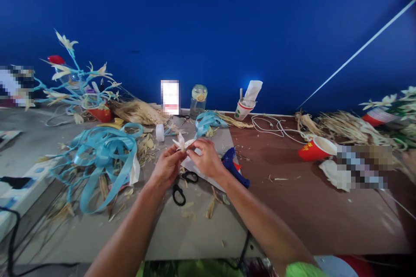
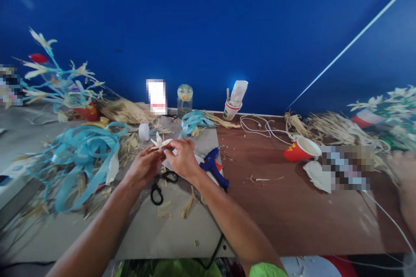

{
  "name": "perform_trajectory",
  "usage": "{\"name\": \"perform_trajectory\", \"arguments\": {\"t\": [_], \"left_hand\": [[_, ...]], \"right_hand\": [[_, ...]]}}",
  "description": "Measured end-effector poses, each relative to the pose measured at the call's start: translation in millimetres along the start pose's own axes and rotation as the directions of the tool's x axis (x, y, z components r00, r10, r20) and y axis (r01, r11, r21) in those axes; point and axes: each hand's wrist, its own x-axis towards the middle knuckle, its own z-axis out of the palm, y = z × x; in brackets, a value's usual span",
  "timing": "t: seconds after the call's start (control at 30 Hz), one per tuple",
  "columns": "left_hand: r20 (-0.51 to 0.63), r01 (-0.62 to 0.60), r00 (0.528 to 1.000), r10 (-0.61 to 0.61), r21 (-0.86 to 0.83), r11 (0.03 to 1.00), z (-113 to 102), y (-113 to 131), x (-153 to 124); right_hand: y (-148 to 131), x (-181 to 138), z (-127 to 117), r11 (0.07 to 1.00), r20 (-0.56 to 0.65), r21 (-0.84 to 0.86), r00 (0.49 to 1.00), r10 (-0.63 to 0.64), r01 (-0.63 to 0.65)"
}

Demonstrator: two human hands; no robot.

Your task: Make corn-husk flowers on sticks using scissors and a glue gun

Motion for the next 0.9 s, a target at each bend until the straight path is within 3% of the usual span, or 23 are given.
{"name": "perform_trajectory", "arguments": {"t": [0.23,0.33,0.43,0.53,0.63,0.77,0.9], "left_hand": [[-0.019,0.058,0.998,-0.062,-0.151,0.987,-1,-1,-1],[0.018,0.061,0.998,-0.059,-0.13,0.99,-1,-1,-1],[0.003,-0.016,1.0,0.016,-0.064,0.998,1,-5,0],[-0.037,-0.099,0.994,0.1,0.033,0.995,5,-8,-1],[-0.023,-0.102,0.994,0.104,0.064,0.993,6,-6,-4],[0.05,-0.034,0.998,0.034,0.014,0.999,1,0,-5],[0.016,-0.021,1.0,0.021,-0.016,1.0,-3,2,-2]], "right_hand": [[8,-3,2,0.991,-0.014,0.075,0.994,-0.107,0.108],[8,-4,1,0.981,0.001,0.19,0.999,-0.047,0.045],[6,-5,3,0.958,0.011,0.283,0.999,0.051,-0.052],[6,-4,7,0.951,-0.035,0.288,0.991,0.126,-0.111],[7,-2,7,0.948,-0.097,0.28,0.978,0.186,-0.153],[13,2,1,0.944,-0.106,0.307,0.981,0.164,-0.125],[16,4,-3,0.943,-0.038,0.32,0.994,0.107,-0.089]]}}
